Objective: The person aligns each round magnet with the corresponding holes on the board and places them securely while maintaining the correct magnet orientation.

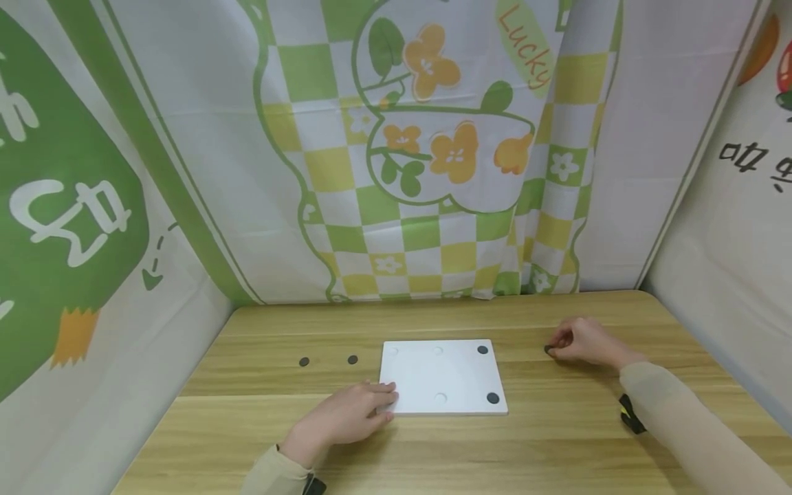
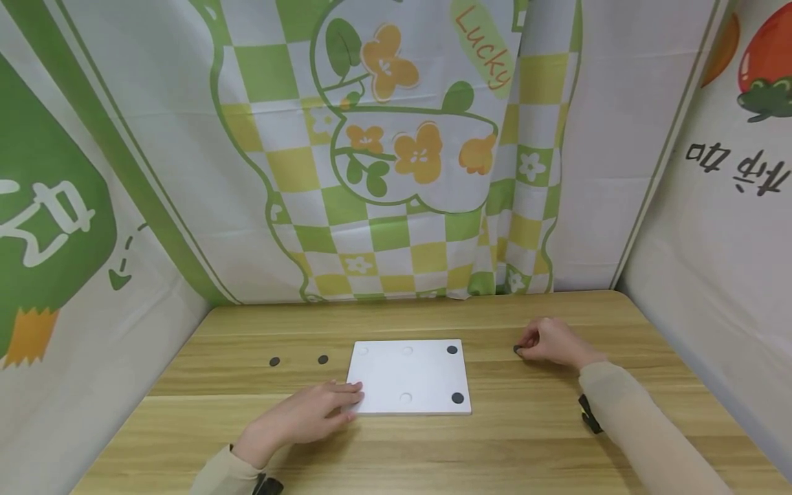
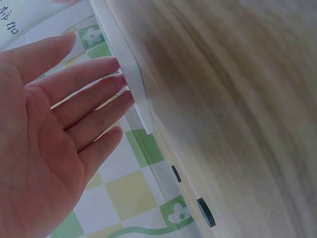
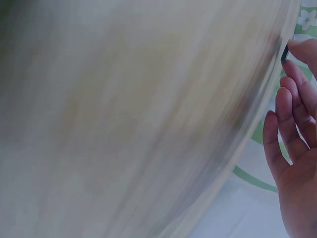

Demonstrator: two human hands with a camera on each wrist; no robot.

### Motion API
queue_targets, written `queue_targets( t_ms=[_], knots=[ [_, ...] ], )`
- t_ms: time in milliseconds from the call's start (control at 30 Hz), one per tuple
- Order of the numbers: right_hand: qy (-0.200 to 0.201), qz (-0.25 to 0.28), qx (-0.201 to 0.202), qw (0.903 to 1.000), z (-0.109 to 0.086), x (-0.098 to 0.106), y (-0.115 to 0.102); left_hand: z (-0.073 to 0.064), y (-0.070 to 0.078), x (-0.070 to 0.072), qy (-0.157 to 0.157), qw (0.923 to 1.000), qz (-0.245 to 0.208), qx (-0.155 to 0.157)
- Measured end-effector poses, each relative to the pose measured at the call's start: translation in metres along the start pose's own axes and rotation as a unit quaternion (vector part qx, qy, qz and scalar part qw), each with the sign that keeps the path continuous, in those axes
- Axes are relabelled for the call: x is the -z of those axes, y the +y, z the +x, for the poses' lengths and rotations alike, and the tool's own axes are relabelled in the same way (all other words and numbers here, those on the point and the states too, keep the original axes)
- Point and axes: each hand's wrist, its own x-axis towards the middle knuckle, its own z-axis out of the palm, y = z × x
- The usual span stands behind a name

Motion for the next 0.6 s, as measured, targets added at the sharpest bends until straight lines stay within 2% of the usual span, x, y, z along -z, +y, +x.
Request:
queue_targets(
  t_ms=[300,600],
  knots=[
    [-0.006,0.010,-0.013,0.9998,0.005,-0.002,-0.011,0.000,0.000,-0.001,0.003,1.0000,0.000,-0.001],
    [-0.002,0.012,-0.004,0.9999,0.011,-0.007,-0.014,0.000,0.001,0.000,0.004,1.0000,0.004,0.001]
  ],
)
